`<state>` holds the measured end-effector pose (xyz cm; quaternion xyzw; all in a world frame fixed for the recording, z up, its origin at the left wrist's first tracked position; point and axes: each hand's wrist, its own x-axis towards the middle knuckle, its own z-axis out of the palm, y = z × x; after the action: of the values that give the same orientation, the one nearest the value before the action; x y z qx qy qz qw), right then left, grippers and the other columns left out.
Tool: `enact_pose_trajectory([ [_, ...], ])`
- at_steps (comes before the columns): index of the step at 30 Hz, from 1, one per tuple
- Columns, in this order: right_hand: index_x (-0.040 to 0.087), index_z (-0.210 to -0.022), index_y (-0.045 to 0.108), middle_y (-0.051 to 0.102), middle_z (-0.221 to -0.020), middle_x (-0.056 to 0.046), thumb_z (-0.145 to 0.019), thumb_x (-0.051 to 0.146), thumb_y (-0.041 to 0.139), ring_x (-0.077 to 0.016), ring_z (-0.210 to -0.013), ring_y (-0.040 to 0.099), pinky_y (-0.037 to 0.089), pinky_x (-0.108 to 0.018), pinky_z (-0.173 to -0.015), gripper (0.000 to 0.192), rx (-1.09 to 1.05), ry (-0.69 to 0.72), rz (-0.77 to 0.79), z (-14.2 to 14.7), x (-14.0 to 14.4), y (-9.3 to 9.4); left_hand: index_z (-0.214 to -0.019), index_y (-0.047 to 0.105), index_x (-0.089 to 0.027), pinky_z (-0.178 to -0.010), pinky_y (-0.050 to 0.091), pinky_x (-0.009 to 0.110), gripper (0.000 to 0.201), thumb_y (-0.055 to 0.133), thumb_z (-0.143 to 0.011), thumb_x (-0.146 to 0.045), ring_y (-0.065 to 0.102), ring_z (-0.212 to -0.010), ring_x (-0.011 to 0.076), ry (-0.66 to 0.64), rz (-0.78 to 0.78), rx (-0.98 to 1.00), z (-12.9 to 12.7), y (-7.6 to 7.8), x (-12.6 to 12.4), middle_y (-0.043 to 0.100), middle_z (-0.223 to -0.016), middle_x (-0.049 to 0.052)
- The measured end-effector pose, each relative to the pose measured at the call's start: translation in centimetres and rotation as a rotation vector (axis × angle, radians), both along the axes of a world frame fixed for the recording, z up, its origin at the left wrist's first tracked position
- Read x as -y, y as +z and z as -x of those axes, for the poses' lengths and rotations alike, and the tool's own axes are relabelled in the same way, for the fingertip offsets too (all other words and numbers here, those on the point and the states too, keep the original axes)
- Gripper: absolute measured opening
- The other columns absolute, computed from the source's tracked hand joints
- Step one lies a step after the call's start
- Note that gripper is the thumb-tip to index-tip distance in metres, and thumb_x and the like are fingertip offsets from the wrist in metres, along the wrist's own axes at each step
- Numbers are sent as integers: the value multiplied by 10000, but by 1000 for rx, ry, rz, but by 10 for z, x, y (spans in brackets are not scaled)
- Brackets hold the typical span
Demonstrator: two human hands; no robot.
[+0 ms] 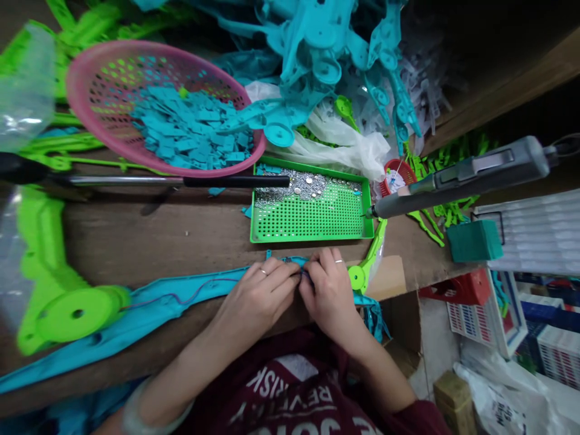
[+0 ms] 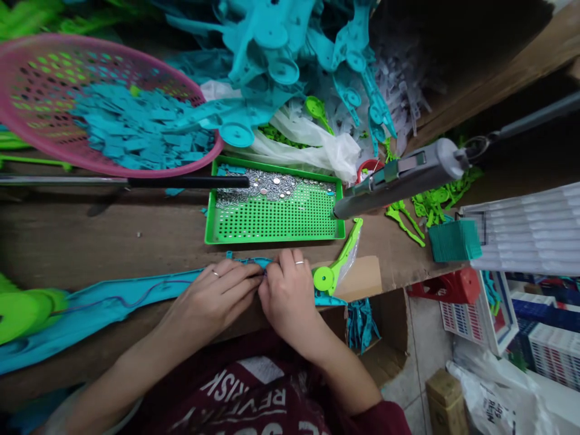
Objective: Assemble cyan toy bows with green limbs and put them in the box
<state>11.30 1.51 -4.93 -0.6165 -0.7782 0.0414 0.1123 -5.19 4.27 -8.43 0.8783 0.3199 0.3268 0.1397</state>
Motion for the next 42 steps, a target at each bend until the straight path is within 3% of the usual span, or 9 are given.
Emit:
enact_pose_trajectory([
  [3, 186, -815, 662, 583, -898, -78, -939, 133, 562, -227, -871, 475, 424, -361, -701, 167, 30, 10, -73, -1, 6, 0, -945, 693, -150, -756, 488, 364, 256, 448, -1019, -153, 627, -880, 213, -2, -6, -8, 1, -2, 0, 758, -1040, 75],
  [7, 196, -952, 696, 585, -869, -70, -985, 140, 528, -211, -801, 458, 398, -364, -677, 180, 95, -4, -204, 4, 24, -8, -1004, 697, -168, -793, 497, 379, 194, 503, -1002, -175, 643, -949, 222, -23, 30, -9, 2, -8, 2, 756, -1114, 72],
  [12, 151, -1028, 693, 612, -862, -80, -990, 165, 538, -214, -793, 460, 381, -376, -663, 161, 112, 42, -303, 7, 32, -10, -965, 657, -183, -832, 507, 380, 154, 507, -988, -153, 644, -953, 222, -8, 81, 17, 2, -10, 2, 743, -1060, 61],
  [16, 136, -1080, 687, 617, -882, -81, -986, 144, 528, -220, -812, 459, 390, -383, -682, 185, 155, 125, -233, -1, 29, -9, -962, 609, -170, -836, 533, 383, 147, 467, -992, -142, 638, -939, 229, 15, 91, 27, 1, -6, 2, 706, -1009, 78],
  [21, 157, -1129, 673, 608, -925, -86, -978, 146, 557, -236, -873, 478, 411, -379, -713, 191, 171, 193, -146, -12, 25, -5, -1025, 654, -154, -805, 564, 365, 198, 459, -993, -168, 636, -950, 221, 30, 95, 19, 1, -5, 2, 637, -1089, 119],
  [25, 150, -988, 672, 585, -887, -78, -975, 165, 588, -232, -873, 476, 408, -361, -700, 87, 155, 269, -160, -17, 19, 1, -1037, 668, -147, -773, 565, 363, 207, 466, -991, -159, 628, -890, 205, 10, 60, 12, 1, -5, 2, 627, -1091, 124],
  [28, 152, -923, 669, 589, -880, -81, -982, 156, 570, -230, -854, 469, 417, -360, -677, 115, 180, 288, -142, -24, 18, 5, -1013, 669, -146, -752, 552, 352, 218, 451, -1000, -152, 615, -867, 197, 0, 14, -18, 1, -5, 1, 615, -1073, 122],
  [34, 104, -1122, 677, 637, -930, -95, -1030, 119, 420, -217, -861, 508, 469, -360, -747, 273, 210, 385, -208, -49, 30, 12, -963, 664, -148, -741, 542, 341, 215, 454, -1007, -148, 607, -865, 195, 14, -30, -76, 0, -3, 2, 606, -1059, 114],
  [42, 118, -1109, 687, 653, -950, -91, -1018, 134, 451, -218, -854, 508, 447, -360, -725, 253, 207, 430, -209, -73, 32, 8, -923, 667, -150, -733, 534, 367, 256, 426, -1010, -154, 576, -845, 227, -1, -95, -182, 0, 1, 1, 615, -994, 113],
])
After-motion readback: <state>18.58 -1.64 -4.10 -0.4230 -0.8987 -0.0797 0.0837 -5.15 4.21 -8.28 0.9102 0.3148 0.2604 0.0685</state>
